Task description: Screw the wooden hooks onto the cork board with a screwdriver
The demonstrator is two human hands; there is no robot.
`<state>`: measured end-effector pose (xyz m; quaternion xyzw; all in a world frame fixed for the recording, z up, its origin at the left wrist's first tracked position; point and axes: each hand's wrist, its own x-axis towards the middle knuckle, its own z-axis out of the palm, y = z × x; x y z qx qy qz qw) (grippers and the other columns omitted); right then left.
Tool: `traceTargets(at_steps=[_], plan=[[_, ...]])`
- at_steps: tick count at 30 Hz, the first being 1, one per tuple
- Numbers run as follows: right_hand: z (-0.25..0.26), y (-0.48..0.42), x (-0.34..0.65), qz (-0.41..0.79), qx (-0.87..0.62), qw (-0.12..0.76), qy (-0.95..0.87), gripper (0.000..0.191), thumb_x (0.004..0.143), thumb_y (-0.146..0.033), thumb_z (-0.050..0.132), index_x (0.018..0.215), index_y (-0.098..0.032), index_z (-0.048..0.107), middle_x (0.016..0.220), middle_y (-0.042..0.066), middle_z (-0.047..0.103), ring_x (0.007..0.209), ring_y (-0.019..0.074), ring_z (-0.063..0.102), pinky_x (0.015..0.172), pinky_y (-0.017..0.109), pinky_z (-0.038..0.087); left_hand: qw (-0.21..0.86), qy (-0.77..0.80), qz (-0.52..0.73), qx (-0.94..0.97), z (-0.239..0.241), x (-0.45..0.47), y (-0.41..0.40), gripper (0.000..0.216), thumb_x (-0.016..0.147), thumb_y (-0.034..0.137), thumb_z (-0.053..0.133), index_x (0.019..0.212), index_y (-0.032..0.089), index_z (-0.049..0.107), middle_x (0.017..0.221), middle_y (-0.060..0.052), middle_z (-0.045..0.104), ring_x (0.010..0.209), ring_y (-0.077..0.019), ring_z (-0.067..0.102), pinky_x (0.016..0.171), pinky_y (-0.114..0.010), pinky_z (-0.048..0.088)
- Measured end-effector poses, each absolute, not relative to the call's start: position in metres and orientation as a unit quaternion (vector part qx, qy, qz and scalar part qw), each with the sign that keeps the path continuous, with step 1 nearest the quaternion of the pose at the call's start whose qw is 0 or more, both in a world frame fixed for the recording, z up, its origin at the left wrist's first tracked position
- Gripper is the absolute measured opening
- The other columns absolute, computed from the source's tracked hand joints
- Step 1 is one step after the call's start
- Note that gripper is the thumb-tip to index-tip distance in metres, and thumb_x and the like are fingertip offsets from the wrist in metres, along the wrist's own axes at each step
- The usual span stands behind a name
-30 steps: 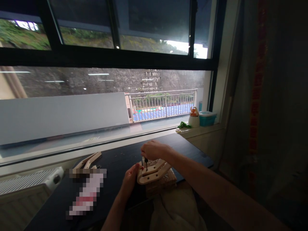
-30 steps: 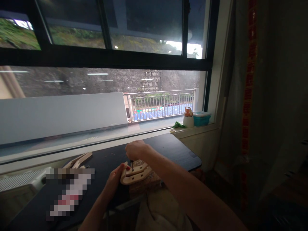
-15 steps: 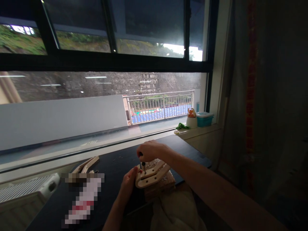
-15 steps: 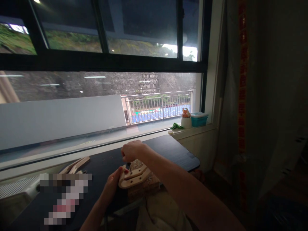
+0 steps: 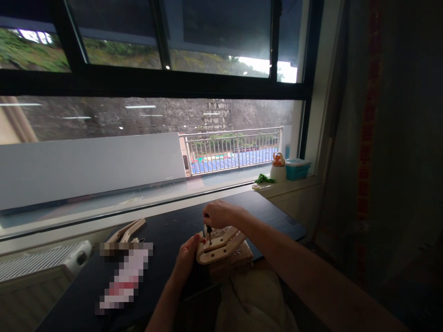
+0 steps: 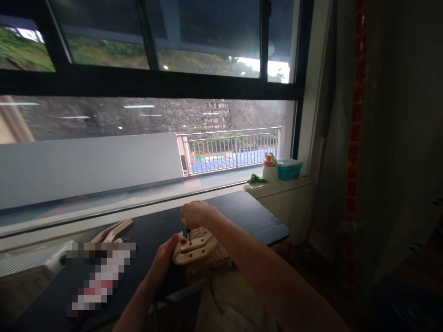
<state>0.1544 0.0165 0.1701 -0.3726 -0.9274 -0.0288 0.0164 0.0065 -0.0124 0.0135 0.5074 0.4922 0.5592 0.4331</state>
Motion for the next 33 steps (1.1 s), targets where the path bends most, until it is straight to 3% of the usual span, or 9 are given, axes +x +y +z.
traceTargets(at_steps=[5,11,17,33], plan=[[0.177,0.013,0.155,-0.026,-0.387,0.003,-0.922,0.033,0.081,-0.03,0.048,0.1,-0.013,0.068,0.102,0.016,0.067,0.093,0.0246,0.062,0.072,0.03,0.047,0.43,0.499,0.56,0.503,0.012,0.008,-0.012,0.053,0.068,0.064,0.056,0.074,0.012,0.065,0.057,0.0,0.062,0.052,-0.0158,0.054,0.051,-0.024,0.04],[0.191,0.006,0.156,-0.015,-0.367,-0.017,-0.93,0.029,0.074,-0.025,0.054,0.1,-0.024,0.068,0.101,0.004,0.069,0.092,0.0213,0.062,0.071,0.028,0.047,0.416,0.513,0.561,0.499,0.012,0.007,-0.012,0.056,0.064,0.067,0.057,0.073,0.012,0.067,0.055,-0.001,0.062,0.05,-0.0163,0.053,0.049,-0.024,0.04],[0.184,0.007,0.153,-0.025,-0.358,-0.015,-0.933,0.028,0.076,-0.018,0.051,0.098,-0.018,0.069,0.101,0.009,0.069,0.093,0.0215,0.062,0.074,0.027,0.046,0.426,0.504,0.554,0.507,0.012,0.005,-0.011,0.053,0.069,0.064,0.056,0.076,0.012,0.066,0.058,-0.001,0.062,0.054,-0.0159,0.053,0.05,-0.023,0.04],[0.175,0.014,0.145,-0.036,-0.394,0.008,-0.918,0.035,0.083,-0.032,0.045,0.1,-0.01,0.067,0.103,0.018,0.067,0.095,0.0276,0.062,0.073,0.035,0.049,0.428,0.497,0.552,0.514,0.009,0.004,-0.01,0.053,0.07,0.064,0.055,0.076,0.012,0.066,0.058,-0.001,0.063,0.054,-0.0152,0.054,0.052,-0.023,0.04]])
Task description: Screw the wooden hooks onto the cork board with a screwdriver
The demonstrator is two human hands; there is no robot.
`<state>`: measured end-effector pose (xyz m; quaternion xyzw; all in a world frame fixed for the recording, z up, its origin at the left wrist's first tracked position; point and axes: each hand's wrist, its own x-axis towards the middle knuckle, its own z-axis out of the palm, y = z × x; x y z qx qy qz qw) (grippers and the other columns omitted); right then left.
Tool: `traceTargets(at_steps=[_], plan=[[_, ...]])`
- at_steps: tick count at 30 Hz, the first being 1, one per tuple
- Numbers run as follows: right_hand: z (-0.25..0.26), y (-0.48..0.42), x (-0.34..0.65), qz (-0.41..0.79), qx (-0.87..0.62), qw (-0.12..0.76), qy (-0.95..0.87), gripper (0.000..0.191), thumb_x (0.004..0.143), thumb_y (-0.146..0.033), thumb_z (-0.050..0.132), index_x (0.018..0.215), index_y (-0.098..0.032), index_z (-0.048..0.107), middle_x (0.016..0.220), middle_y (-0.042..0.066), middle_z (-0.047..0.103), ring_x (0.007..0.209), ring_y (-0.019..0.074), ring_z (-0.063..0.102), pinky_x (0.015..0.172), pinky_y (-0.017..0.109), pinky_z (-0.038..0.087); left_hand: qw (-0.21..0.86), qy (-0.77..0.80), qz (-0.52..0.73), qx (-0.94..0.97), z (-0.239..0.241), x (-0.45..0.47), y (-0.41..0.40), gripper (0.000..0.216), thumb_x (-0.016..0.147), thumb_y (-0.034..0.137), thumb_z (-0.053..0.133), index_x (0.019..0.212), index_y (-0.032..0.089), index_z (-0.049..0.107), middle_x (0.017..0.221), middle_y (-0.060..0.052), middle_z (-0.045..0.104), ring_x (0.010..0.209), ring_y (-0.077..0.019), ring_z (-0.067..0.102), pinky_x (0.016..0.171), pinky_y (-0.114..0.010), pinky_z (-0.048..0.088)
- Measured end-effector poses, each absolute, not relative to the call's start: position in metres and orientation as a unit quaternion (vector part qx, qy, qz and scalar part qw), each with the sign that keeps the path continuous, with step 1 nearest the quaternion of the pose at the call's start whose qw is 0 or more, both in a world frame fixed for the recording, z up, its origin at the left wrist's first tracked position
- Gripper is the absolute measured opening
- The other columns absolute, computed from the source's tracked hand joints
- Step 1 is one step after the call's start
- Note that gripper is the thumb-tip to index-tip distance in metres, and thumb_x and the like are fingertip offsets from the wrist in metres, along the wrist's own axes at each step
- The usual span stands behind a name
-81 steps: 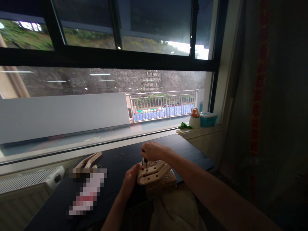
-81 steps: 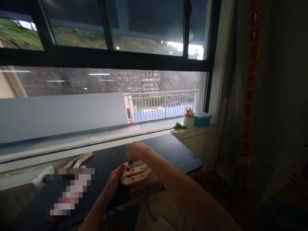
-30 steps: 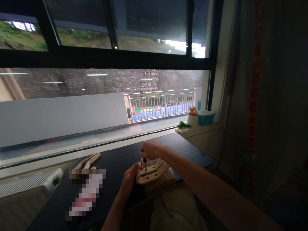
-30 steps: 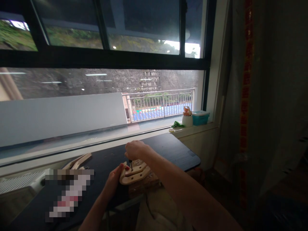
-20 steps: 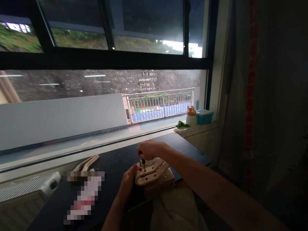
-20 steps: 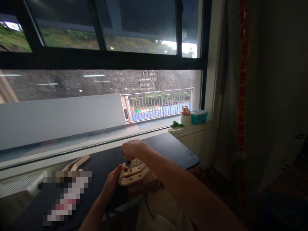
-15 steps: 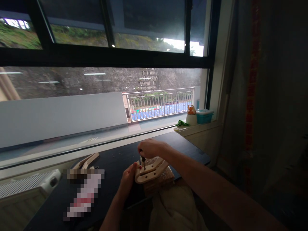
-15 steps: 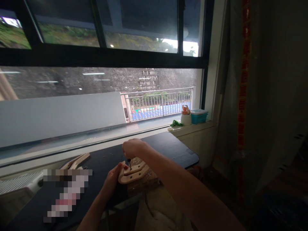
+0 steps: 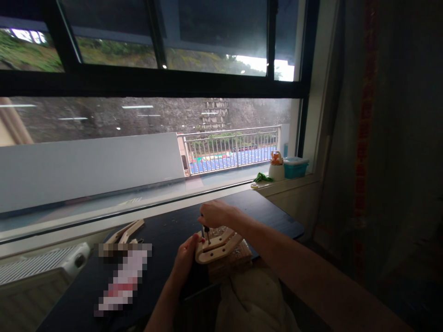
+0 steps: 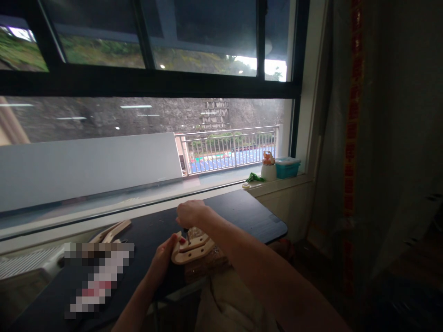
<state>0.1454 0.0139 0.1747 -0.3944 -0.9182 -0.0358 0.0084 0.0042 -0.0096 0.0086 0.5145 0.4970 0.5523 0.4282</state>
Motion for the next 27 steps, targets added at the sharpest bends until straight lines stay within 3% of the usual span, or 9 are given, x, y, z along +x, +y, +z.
traceTargets(at_steps=[3,8,20,27], plan=[[0.181,0.011,0.145,-0.038,-0.387,0.0,-0.921,0.033,0.079,-0.035,0.051,0.098,-0.015,0.068,0.102,0.014,0.068,0.094,0.0279,0.062,0.072,0.037,0.049,0.428,0.497,0.549,0.518,0.008,0.004,-0.008,0.053,0.071,0.064,0.053,0.076,0.012,0.066,0.058,0.0,0.062,0.053,-0.0148,0.053,0.051,-0.023,0.039],[0.183,0.005,0.145,-0.036,-0.341,0.003,-0.94,0.028,0.077,-0.023,0.05,0.098,-0.025,0.067,0.105,0.003,0.068,0.096,0.0211,0.061,0.075,0.029,0.047,0.423,0.504,0.547,0.518,0.005,0.002,-0.007,0.052,0.071,0.063,0.054,0.076,0.012,0.066,0.057,0.0,0.062,0.053,-0.0149,0.053,0.052,-0.023,0.039],[0.168,0.012,0.147,-0.045,-0.372,0.027,-0.927,0.034,0.085,-0.028,0.042,0.102,-0.011,0.066,0.104,0.016,0.066,0.097,0.0246,0.061,0.074,0.03,0.046,0.421,0.502,0.553,0.515,0.011,0.005,-0.01,0.053,0.068,0.064,0.056,0.074,0.012,0.065,0.055,0.001,0.06,0.051,-0.0142,0.051,0.05,-0.022,0.037],[0.178,0.013,0.148,-0.051,-0.381,0.028,-0.923,0.036,0.079,-0.042,0.05,0.094,-0.016,0.069,0.099,0.014,0.069,0.09,0.0269,0.063,0.069,0.034,0.047,0.422,0.501,0.55,0.518,0.01,0.003,-0.009,0.053,0.069,0.064,0.055,0.074,0.012,0.065,0.058,-0.001,0.062,0.054,-0.0167,0.054,0.052,-0.024,0.04]])
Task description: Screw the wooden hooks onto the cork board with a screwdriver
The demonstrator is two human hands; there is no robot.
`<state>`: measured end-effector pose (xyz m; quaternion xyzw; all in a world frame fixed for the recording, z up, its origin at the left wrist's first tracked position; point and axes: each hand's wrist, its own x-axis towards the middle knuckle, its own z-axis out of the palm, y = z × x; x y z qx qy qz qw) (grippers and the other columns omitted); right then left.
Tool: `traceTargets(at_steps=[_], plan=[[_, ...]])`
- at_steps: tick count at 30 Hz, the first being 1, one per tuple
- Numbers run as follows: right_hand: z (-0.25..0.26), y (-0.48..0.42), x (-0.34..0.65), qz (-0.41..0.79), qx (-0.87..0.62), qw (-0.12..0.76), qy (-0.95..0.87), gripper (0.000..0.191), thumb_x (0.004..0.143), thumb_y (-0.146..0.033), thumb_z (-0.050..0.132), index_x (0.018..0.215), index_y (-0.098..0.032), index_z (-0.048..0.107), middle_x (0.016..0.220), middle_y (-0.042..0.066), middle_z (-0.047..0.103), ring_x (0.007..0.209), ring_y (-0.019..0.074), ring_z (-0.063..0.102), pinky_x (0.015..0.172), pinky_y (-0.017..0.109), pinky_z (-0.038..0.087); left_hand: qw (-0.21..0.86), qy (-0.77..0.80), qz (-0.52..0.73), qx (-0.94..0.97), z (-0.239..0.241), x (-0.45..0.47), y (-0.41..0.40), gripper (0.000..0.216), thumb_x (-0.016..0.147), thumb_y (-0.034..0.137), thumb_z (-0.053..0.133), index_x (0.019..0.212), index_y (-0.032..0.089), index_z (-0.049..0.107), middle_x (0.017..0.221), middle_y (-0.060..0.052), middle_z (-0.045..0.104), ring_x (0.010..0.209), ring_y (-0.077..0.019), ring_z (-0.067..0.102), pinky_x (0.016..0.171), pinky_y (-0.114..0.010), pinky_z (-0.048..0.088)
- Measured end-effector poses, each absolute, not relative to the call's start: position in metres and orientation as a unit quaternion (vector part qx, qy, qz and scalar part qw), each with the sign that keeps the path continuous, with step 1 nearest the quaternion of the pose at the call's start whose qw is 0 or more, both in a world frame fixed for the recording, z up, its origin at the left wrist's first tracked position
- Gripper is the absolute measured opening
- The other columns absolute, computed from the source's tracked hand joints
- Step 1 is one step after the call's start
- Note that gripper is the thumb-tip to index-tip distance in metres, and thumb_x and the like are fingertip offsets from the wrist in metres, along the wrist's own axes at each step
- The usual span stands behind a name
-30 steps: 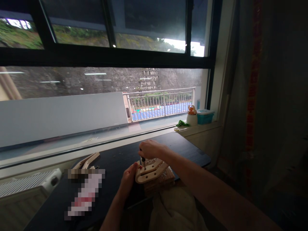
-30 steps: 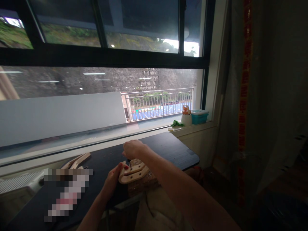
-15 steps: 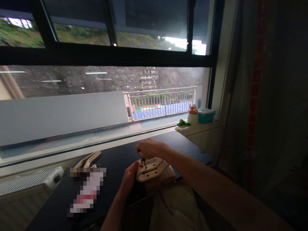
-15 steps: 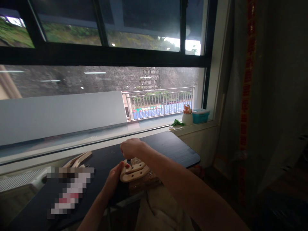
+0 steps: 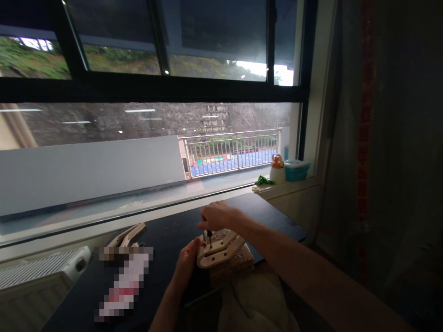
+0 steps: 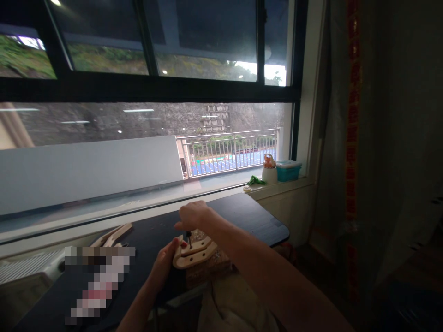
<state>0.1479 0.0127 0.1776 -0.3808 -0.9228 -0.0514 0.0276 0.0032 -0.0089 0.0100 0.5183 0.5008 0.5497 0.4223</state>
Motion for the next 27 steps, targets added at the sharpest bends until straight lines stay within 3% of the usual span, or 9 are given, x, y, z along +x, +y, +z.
traceTargets(at_steps=[4,8,17,23,27], plan=[[0.18,0.009,0.15,-0.054,-0.349,0.036,-0.935,0.027,0.077,-0.031,0.05,0.095,-0.024,0.069,0.098,0.006,0.07,0.091,0.0223,0.063,0.071,0.03,0.046,0.427,0.496,0.55,0.519,0.009,0.003,-0.008,0.052,0.071,0.062,0.054,0.075,0.012,0.065,0.06,-0.002,0.062,0.056,-0.0165,0.054,0.053,-0.024,0.041],[0.177,0.009,0.148,-0.05,-0.341,0.033,-0.938,0.027,0.078,-0.026,0.048,0.094,-0.021,0.07,0.098,0.007,0.07,0.091,0.0217,0.063,0.071,0.028,0.046,0.431,0.49,0.551,0.52,0.009,0.004,-0.009,0.052,0.072,0.062,0.053,0.076,0.011,0.064,0.059,-0.002,0.061,0.055,-0.0153,0.052,0.052,-0.023,0.04],[0.168,0.013,0.146,-0.065,-0.39,0.05,-0.917,0.034,0.086,-0.032,0.044,0.098,-0.012,0.068,0.099,0.016,0.068,0.093,0.0245,0.063,0.072,0.031,0.047,0.422,0.499,0.556,0.514,0.011,0.005,-0.01,0.052,0.071,0.062,0.055,0.074,0.012,0.065,0.057,0.0,0.059,0.053,-0.0145,0.05,0.049,-0.022,0.038],[0.169,0.017,0.145,-0.086,-0.379,0.061,-0.92,0.037,0.085,-0.04,0.043,0.094,-0.014,0.069,0.097,0.016,0.068,0.091,0.0267,0.063,0.07,0.034,0.047,0.408,0.509,0.562,0.508,0.013,0.008,-0.013,0.053,0.071,0.063,0.054,0.075,0.011,0.065,0.055,0.0,0.059,0.052,-0.0153,0.051,0.049,-0.023,0.039],[0.167,0.019,0.149,-0.095,-0.329,0.056,-0.938,0.03,0.084,-0.035,0.044,0.093,-0.02,0.069,0.098,0.01,0.069,0.09,0.0244,0.063,0.07,0.032,0.045,0.412,0.504,0.561,0.511,0.013,0.008,-0.013,0.053,0.07,0.063,0.055,0.074,0.011,0.064,0.056,0.0,0.059,0.052,-0.0156,0.052,0.05,-0.023,0.039]])
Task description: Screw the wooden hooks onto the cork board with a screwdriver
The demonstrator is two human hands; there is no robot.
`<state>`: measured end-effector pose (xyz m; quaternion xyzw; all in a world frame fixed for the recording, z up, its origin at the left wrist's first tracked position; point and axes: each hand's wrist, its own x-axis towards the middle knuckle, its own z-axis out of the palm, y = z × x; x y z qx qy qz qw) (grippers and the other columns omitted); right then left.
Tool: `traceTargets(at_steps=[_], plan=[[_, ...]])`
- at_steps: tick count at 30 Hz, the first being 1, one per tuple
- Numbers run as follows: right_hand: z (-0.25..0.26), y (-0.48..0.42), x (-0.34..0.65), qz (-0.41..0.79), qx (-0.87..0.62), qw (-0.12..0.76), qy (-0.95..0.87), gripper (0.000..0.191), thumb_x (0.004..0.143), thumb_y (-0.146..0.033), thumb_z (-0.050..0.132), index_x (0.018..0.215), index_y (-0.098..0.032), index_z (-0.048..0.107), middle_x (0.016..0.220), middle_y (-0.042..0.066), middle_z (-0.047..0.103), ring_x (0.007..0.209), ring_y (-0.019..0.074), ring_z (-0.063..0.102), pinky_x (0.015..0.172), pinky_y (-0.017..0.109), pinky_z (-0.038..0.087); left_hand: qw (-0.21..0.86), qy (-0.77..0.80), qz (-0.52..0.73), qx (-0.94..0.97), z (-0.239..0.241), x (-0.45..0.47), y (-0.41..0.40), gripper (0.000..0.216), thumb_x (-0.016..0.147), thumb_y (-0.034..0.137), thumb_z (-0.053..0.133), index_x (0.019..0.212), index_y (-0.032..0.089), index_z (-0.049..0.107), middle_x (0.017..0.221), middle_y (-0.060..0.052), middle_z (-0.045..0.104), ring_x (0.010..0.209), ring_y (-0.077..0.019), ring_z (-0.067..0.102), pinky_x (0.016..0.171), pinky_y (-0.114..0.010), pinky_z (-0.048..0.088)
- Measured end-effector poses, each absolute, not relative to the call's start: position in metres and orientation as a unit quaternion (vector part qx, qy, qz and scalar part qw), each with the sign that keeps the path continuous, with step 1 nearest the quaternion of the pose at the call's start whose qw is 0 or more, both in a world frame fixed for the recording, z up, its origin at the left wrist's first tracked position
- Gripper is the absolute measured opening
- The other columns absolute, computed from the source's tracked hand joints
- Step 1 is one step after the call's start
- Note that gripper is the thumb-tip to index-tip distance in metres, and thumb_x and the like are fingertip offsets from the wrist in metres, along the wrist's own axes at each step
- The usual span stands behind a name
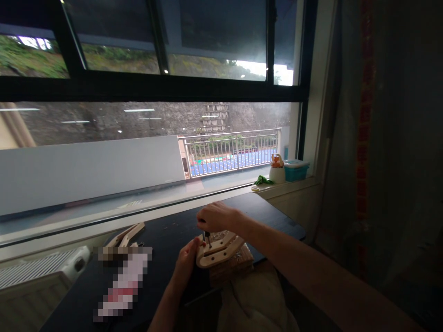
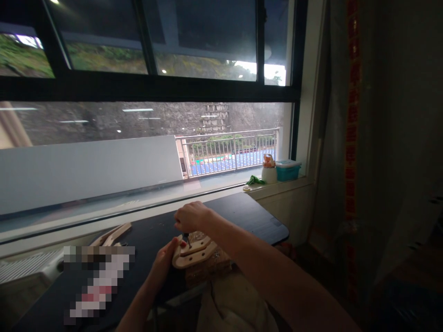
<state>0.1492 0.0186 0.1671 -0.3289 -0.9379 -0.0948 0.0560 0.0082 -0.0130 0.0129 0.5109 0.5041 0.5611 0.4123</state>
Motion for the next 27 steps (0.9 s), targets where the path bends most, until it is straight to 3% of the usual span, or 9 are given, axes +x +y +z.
traceTargets(at_steps=[20,27], plan=[[0.16,0.021,0.148,-0.077,-0.408,0.051,-0.908,0.04,0.088,-0.038,0.038,0.092,-0.013,0.069,0.096,0.016,0.069,0.091,0.0276,0.063,0.071,0.036,0.047,0.433,0.497,0.556,0.507,0.016,0.008,-0.014,0.054,0.068,0.065,0.055,0.075,0.012,0.064,0.056,0.0,0.059,0.052,-0.0148,0.05,0.051,-0.023,0.037],[0.172,0.015,0.154,-0.059,-0.347,0.044,-0.935,0.027,0.077,-0.029,0.049,0.096,-0.023,0.067,0.097,0.006,0.07,0.089,0.022,0.063,0.069,0.029,0.045,0.422,0.505,0.555,0.509,0.019,0.008,-0.015,0.056,0.065,0.066,0.057,0.074,0.012,0.066,0.053,0.001,0.058,0.05,-0.0149,0.05,0.05,-0.023,0.036]])
